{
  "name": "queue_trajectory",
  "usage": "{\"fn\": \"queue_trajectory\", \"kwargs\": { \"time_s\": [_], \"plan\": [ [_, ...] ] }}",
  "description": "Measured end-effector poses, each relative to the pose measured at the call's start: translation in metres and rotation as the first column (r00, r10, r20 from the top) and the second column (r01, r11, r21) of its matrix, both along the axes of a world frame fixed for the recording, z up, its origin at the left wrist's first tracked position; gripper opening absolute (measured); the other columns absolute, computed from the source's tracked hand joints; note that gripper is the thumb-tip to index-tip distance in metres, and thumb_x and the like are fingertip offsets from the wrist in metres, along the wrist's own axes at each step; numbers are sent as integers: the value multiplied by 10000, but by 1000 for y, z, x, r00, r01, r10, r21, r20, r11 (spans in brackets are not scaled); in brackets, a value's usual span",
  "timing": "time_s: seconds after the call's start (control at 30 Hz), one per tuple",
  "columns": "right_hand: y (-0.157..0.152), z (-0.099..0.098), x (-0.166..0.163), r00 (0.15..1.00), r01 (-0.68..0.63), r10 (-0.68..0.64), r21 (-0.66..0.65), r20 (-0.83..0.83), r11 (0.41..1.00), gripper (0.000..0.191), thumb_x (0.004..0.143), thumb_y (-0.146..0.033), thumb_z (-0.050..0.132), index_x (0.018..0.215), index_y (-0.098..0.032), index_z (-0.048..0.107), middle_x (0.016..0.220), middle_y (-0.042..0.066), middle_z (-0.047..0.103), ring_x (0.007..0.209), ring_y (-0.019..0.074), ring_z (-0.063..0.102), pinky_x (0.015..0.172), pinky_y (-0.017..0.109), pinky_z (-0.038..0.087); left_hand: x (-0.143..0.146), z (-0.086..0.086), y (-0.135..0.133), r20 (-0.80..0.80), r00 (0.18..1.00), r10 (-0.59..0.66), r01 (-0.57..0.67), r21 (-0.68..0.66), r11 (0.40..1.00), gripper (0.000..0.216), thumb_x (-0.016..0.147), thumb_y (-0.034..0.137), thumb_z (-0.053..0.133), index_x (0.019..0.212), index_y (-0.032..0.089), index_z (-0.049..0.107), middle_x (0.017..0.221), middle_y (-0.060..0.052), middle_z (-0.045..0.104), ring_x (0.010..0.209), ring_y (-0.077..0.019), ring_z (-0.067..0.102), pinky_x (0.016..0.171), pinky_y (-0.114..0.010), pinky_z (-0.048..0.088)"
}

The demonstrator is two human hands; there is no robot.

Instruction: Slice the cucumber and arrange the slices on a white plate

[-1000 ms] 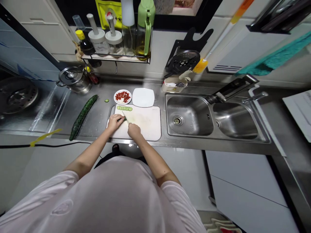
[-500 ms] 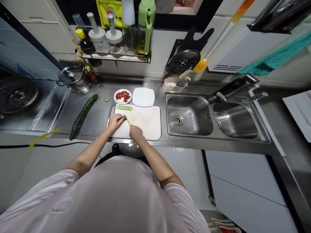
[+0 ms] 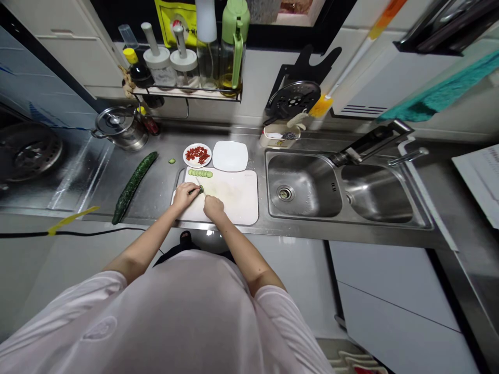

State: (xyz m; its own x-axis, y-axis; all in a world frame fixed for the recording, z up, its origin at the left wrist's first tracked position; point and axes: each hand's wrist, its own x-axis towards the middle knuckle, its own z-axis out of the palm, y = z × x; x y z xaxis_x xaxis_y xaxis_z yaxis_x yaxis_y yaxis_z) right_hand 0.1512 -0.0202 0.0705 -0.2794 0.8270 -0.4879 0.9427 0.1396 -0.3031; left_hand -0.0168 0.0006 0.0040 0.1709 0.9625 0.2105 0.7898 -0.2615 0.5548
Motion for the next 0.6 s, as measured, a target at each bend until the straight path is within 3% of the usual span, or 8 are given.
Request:
{"fn": "queue_trajectory", "kwargs": {
  "time_s": [0.37, 0.6],
  "plan": [
    [-21, -5, 14, 1000, 7, -7, -20, 27, 1000, 263, 890, -98, 420, 1107, -137, 563, 1054, 140, 666, 985, 217, 643, 786, 284, 472, 0, 0, -1, 5, 1000, 5, -5, 2, 1000, 215, 894, 344, 534, 975, 254, 712, 997, -52, 697, 984, -213, 597, 924, -392, 408],
    [-14, -12, 6, 1000, 23, -23, 4, 12, 1000, 264, 901, -82, 391, 1118, -132, 533, 1047, 142, 665, 995, 219, 642, 796, 290, 470, 2, 4, -2, 0, 1000, 4, -4, 1, 1000, 214, 895, 342, 533, 965, 252, 713, 991, -54, 698, 980, -213, 594, 916, -392, 402]
  ]
}}
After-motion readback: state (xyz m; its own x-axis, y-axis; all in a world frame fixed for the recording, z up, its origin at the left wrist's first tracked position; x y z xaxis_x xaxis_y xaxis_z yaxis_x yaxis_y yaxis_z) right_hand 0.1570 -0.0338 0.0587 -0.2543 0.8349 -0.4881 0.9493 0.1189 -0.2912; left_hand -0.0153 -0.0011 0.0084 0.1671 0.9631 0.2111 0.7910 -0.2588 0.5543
